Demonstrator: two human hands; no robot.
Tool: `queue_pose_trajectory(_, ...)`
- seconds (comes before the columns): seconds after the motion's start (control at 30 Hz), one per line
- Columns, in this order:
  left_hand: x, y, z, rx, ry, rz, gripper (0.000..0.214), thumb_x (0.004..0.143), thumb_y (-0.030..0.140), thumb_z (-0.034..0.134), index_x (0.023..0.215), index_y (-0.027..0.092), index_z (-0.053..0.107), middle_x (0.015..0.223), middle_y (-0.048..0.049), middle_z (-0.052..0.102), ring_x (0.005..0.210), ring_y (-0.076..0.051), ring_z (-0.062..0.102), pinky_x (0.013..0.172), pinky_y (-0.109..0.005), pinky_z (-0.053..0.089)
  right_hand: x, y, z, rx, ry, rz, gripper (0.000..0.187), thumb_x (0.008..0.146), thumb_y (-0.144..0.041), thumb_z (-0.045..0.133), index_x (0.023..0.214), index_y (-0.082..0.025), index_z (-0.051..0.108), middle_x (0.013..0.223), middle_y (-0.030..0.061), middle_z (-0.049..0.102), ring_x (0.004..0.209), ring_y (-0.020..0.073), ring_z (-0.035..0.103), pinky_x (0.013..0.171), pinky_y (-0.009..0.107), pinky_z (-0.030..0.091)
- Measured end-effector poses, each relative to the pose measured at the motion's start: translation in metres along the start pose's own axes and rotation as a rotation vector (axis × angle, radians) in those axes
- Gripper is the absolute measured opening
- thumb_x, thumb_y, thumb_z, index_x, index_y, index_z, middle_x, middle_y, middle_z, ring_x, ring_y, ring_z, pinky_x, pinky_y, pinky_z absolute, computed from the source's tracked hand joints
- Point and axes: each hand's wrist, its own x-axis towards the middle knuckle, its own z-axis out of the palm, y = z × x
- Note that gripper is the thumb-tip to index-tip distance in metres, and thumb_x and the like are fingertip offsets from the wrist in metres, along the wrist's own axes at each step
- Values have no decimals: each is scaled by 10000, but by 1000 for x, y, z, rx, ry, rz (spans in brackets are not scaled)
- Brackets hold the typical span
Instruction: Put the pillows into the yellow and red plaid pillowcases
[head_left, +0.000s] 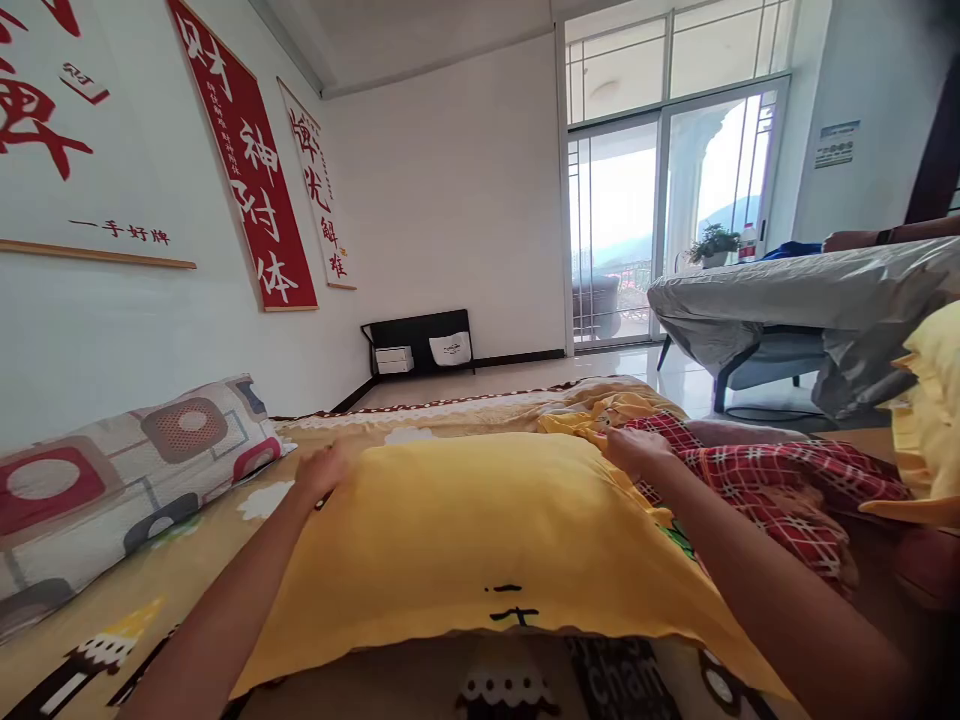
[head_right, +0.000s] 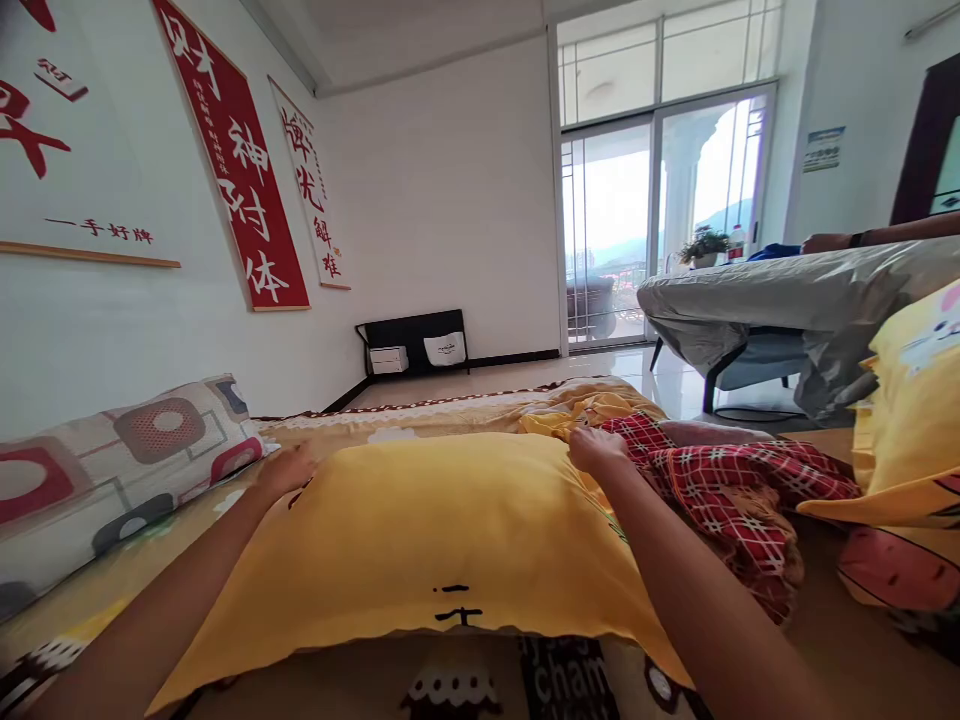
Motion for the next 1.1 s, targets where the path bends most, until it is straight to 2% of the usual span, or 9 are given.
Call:
queue_pose_trajectory(0.1,34,86,-11,-59,34,190,549,925,366,309,1432,156,303,1498,-161,322,1386,-314,259,1084,-523,178,17,-73,0,-42,-14,-154,375,856,-314,536,1119,-55,602,1221,249,585,1200,351,486,1014,512,262)
queue_pose_trajectory(0.2,53,163,4,-134,33,359,546,953,353,240,1475,196,220,1551,-88,214,1432,-254,135,1114,-488,117,22,-137,28,-14,-33,-362,458,932,-392,405,1335,-179,449,1437,116,430,1347,253,328,1101,415,156)
queue_pose_trajectory(0.3,50,188,44,-198,-51,399,504,942,359,284,1422,225,360,1519,-79,305,1407,-258,231,1106,-475,171,19,-151,71,12,-129,-439,452,973,-399,253,1386,-281,396,1479,5,384,1373,169,287,1106,345,173)
queue_pose_trajectory(0.4,38,158,90,-232,-155,264,491,917,416,328,1323,204,507,1446,-108,429,1355,-287,343,1085,-480,249,18,-111,108,6,-242,-332,501,970,-394,212,1401,-218,397,1482,62,373,1373,203,295,1096,417,207)
queue_pose_trajectory(0.5,32,114,116,-250,-155,62,534,922,453,284,1337,192,494,1462,-134,397,1368,-311,316,1093,-518,230,22,-58,125,0,-287,-189,573,953,-469,208,1439,-197,340,1516,84,298,1396,244,240,1105,513,148)
queue_pose_trajectory(0.7,20,99,106,-387,-29,31,470,940,399,276,1299,221,521,1413,-74,478,1324,-247,399,1110,-444,247,5,-11,125,35,-272,-4,601,952,-482,159,1477,-206,255,1546,56,220,1425,193,148,1137,466,94)
queue_pose_trajectory(0.87,-41,73,100,-495,97,167,537,940,413,240,1360,162,462,1433,-45,457,1334,-167,385,1107,-266,275,-22,9,116,155,-228,116,625,935,-491,229,1458,-158,305,1532,93,253,1414,223,195,1139,433,136)
queue_pose_trajectory(1.0,-91,19,112,-369,225,93,563,914,439,271,1384,170,425,1475,-76,389,1386,-233,289,1143,-432,194,-56,36,101,296,-201,251,739,875,-592,315,1418,-94,364,1447,186,391,1359,316,317,1106,494,220)
queue_pose_trajectory(1.1,-112,-28,121,-387,129,-154,679,874,589,285,1410,182,374,1446,-125,421,1304,-334,405,1038,-537,326,-96,52,85,469,-173,269,806,820,-705,309,1339,-114,484,1342,176,522,1263,312,463,1052,448,359)
